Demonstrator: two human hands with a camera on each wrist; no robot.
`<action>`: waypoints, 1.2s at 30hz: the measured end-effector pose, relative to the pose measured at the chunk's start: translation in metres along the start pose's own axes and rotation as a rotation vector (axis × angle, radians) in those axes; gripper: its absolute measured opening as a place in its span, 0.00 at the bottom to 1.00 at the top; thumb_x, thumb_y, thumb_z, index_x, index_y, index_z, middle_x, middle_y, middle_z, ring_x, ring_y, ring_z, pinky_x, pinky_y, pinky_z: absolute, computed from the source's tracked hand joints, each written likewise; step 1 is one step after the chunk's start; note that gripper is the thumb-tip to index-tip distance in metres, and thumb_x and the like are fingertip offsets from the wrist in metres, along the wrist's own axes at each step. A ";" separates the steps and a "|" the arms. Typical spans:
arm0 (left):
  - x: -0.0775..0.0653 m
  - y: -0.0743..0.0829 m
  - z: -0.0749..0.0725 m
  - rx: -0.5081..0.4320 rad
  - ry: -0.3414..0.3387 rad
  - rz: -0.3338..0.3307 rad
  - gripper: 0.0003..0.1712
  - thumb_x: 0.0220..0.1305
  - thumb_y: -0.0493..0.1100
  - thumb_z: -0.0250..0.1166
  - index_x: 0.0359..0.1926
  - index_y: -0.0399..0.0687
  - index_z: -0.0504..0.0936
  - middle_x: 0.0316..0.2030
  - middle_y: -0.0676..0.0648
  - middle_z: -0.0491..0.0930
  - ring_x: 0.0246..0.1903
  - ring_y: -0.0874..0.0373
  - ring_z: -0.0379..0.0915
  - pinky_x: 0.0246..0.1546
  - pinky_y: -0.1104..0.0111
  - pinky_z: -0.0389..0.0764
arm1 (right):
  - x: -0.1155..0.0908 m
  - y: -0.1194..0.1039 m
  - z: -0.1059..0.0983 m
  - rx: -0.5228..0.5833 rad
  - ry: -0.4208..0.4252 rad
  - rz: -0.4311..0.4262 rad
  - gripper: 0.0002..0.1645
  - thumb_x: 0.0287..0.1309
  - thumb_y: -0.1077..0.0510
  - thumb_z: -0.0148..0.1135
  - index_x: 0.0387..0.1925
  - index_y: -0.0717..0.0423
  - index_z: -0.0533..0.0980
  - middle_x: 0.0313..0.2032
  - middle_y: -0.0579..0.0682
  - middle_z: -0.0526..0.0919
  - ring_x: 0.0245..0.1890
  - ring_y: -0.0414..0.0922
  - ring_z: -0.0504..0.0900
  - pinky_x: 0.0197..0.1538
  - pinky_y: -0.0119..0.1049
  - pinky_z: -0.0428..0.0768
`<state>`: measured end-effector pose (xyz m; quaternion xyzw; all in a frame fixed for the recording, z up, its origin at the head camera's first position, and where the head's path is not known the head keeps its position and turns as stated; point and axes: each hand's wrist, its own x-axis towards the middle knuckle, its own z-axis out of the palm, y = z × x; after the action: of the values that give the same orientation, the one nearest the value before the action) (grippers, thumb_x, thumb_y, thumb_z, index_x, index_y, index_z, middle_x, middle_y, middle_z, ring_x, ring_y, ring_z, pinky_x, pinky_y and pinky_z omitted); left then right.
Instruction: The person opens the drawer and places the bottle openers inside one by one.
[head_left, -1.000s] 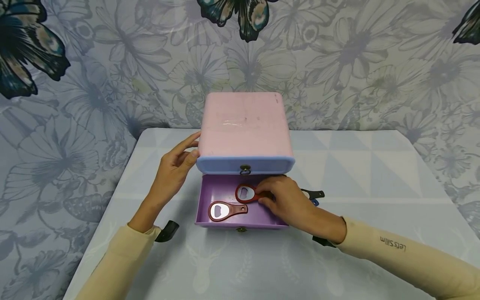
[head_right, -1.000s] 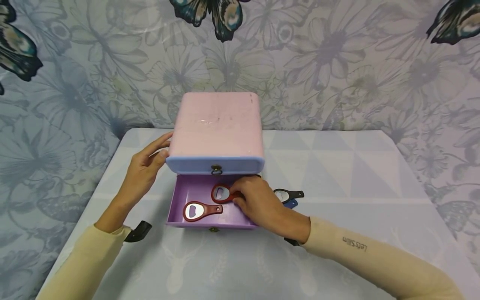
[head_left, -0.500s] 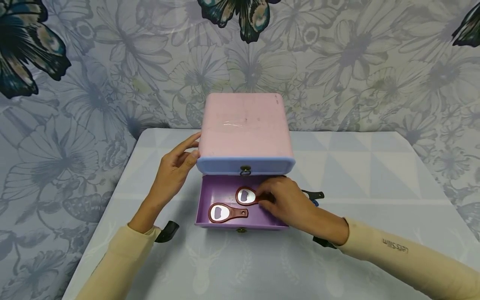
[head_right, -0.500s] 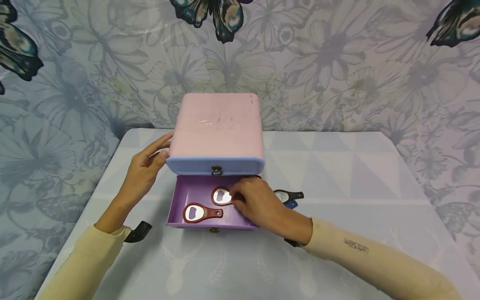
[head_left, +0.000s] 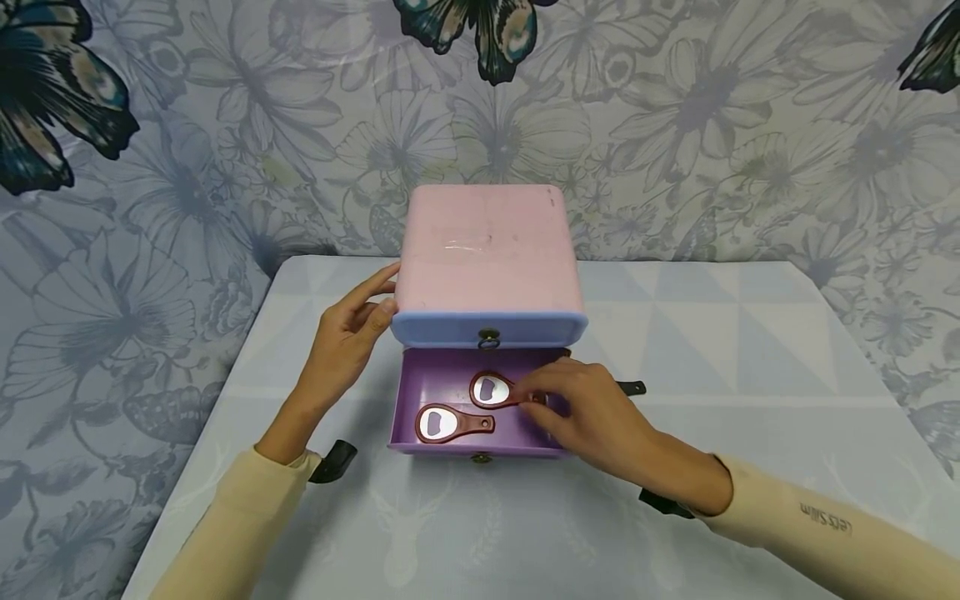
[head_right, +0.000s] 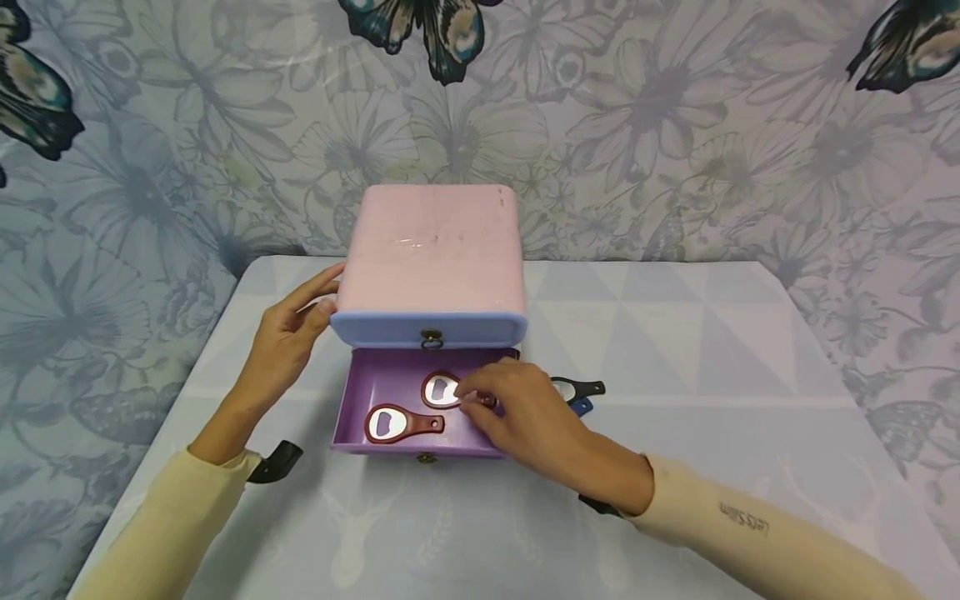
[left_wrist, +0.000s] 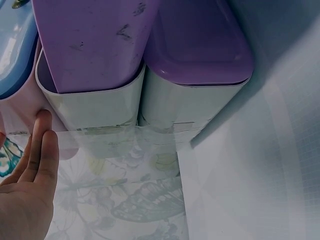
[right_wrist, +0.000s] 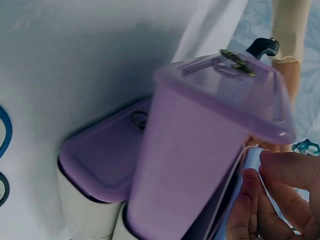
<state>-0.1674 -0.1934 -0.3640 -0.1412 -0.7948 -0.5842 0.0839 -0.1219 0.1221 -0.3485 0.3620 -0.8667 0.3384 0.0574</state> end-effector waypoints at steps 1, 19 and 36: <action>0.000 0.000 0.000 -0.001 -0.001 -0.001 0.27 0.77 0.43 0.55 0.72 0.70 0.69 0.61 0.48 0.75 0.47 0.61 0.81 0.50 0.67 0.72 | -0.002 -0.002 0.000 0.012 0.006 -0.005 0.10 0.55 0.64 0.73 0.38 0.48 0.87 0.33 0.35 0.86 0.35 0.37 0.81 0.40 0.34 0.78; 0.001 0.000 0.000 0.005 0.002 -0.004 0.26 0.77 0.45 0.55 0.72 0.69 0.69 0.61 0.48 0.75 0.48 0.61 0.81 0.54 0.68 0.74 | -0.047 -0.047 0.021 0.345 -0.008 -0.167 0.13 0.58 0.63 0.71 0.43 0.45 0.84 0.37 0.39 0.87 0.36 0.32 0.82 0.42 0.24 0.79; 0.000 -0.001 0.000 -0.004 0.001 -0.012 0.27 0.77 0.45 0.55 0.73 0.67 0.68 0.61 0.48 0.75 0.49 0.61 0.81 0.52 0.67 0.73 | -0.065 -0.026 0.072 0.516 -0.052 0.059 0.11 0.63 0.58 0.68 0.47 0.49 0.84 0.43 0.45 0.88 0.40 0.36 0.84 0.44 0.35 0.84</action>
<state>-0.1674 -0.1933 -0.3652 -0.1361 -0.7944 -0.5864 0.0806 -0.0462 0.1021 -0.4112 0.3478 -0.7629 0.5406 -0.0690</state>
